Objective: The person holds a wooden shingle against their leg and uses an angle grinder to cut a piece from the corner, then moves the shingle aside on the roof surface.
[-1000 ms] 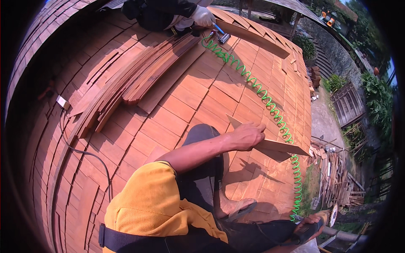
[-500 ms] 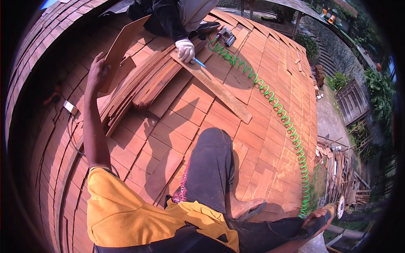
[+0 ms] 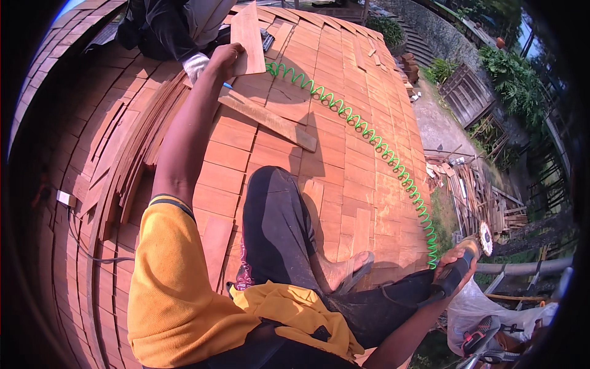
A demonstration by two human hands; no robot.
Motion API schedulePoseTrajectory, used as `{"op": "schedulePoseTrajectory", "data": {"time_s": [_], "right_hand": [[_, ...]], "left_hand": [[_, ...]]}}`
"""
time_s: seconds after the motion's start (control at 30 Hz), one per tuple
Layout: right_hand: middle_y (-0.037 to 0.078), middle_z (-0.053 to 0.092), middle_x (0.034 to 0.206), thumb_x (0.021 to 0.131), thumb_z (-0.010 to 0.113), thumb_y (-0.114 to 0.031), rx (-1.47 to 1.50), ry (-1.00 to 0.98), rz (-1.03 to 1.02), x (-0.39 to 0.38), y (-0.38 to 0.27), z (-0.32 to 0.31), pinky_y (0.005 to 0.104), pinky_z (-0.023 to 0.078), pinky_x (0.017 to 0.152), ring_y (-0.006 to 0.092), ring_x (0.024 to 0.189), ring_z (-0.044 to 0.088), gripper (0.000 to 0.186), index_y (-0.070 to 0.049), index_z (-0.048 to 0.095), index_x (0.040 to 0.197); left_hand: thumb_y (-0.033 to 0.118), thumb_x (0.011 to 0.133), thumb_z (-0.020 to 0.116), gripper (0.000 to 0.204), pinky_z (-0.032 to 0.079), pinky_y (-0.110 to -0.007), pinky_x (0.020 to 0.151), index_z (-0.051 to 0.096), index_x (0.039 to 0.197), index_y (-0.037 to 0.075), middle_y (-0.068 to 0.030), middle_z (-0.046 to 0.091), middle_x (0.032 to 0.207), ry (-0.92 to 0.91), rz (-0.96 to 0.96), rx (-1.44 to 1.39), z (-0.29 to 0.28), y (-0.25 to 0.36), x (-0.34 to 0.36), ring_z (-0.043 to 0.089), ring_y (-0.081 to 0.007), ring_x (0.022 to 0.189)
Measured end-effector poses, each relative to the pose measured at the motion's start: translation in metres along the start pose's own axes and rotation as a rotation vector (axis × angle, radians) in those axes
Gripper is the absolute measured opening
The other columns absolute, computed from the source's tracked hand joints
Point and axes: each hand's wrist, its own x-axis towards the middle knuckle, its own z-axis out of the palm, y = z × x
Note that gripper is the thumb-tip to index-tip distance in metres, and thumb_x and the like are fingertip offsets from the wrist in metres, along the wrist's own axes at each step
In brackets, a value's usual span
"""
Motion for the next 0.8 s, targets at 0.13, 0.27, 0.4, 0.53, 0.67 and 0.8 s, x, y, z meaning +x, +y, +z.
{"op": "schedulePoseTrajectory", "data": {"time_s": [0.13, 0.27, 0.4, 0.53, 0.67, 0.8], "right_hand": [[0.009, 0.059, 0.104, 0.089, 0.069, -0.031, -0.069, -0.031, -0.079, -0.009, 0.008, 0.01, 0.0385, 0.051, 0.083, 0.0208, 0.096, 0.06, 0.059, 0.003, 0.04, 0.129], [0.009, 0.058, 0.104, 0.089, 0.069, -0.03, -0.031, -0.007, -0.089, -0.012, 0.001, 0.01, 0.0378, 0.051, 0.083, 0.0204, 0.095, 0.06, 0.055, 0.002, 0.044, 0.125], [0.01, 0.058, 0.103, 0.088, 0.069, -0.03, -0.012, 0.015, -0.07, 0.001, -0.003, 0.001, 0.0369, 0.051, 0.083, 0.0202, 0.095, 0.06, 0.051, 0.002, 0.045, 0.12], [0.01, 0.058, 0.103, 0.089, 0.069, -0.031, -0.047, -0.008, -0.054, 0.009, 0.003, 0.003, 0.0361, 0.052, 0.082, 0.0201, 0.095, 0.061, 0.049, 0.001, 0.046, 0.117], [0.01, 0.058, 0.103, 0.089, 0.069, -0.03, -0.089, 0.011, -0.073, 0.011, -0.001, 0.0, 0.0355, 0.052, 0.082, 0.0201, 0.094, 0.06, 0.048, 0.002, 0.047, 0.117], [0.01, 0.057, 0.103, 0.089, 0.068, -0.03, -0.072, 0.023, -0.058, 0.018, 0.004, -0.001, 0.035, 0.052, 0.081, 0.0197, 0.094, 0.06, 0.046, 0.002, 0.047, 0.116]], "left_hand": [[0.01, 0.086, 0.063, 0.031, 0.061, -0.044, 0.071, 0.057, 0.108, -0.012, -0.018, 0.063, 0.1, 0.083, -0.027, 0.003, 0.0, -0.012, 0.018, 0.069, -0.0293, 0.077], [0.014, 0.088, 0.061, 0.021, 0.053, -0.034, 0.062, 0.062, 0.096, -0.005, -0.012, 0.065, 0.087, 0.138, -0.031, 0.002, -0.005, -0.023, 0.026, 0.064, -0.0227, 0.067], [0.016, 0.088, 0.061, 0.017, 0.051, -0.035, 0.061, 0.062, 0.096, 0.001, -0.0075, 0.064, 0.083, 0.196, -0.042, 0.013, -0.032, -0.032, 0.042, 0.062, -0.0198, 0.07], [0.014, 0.088, 0.061, 0.022, 0.057, -0.038, 0.071, 0.059, 0.104, 0.0, -0.0081, 0.064, 0.092, 0.19, 0.019, -0.056, -0.053, -0.032, 0.054, 0.066, -0.0213, 0.078], [0.012, 0.087, 0.062, 0.024, 0.058, -0.044, 0.072, 0.06, 0.105, -0.002, -0.011, 0.067, 0.094, 0.224, -0.015, -0.109, -0.046, -0.024, 0.047, 0.068, -0.0249, 0.081], [0.012, 0.087, 0.062, 0.024, 0.058, -0.045, 0.072, 0.06, 0.107, -0.002, -0.0113, 0.067, 0.095, 0.266, -0.003, -0.095, -0.054, -0.018, 0.045, 0.068, -0.0248, 0.082]]}}
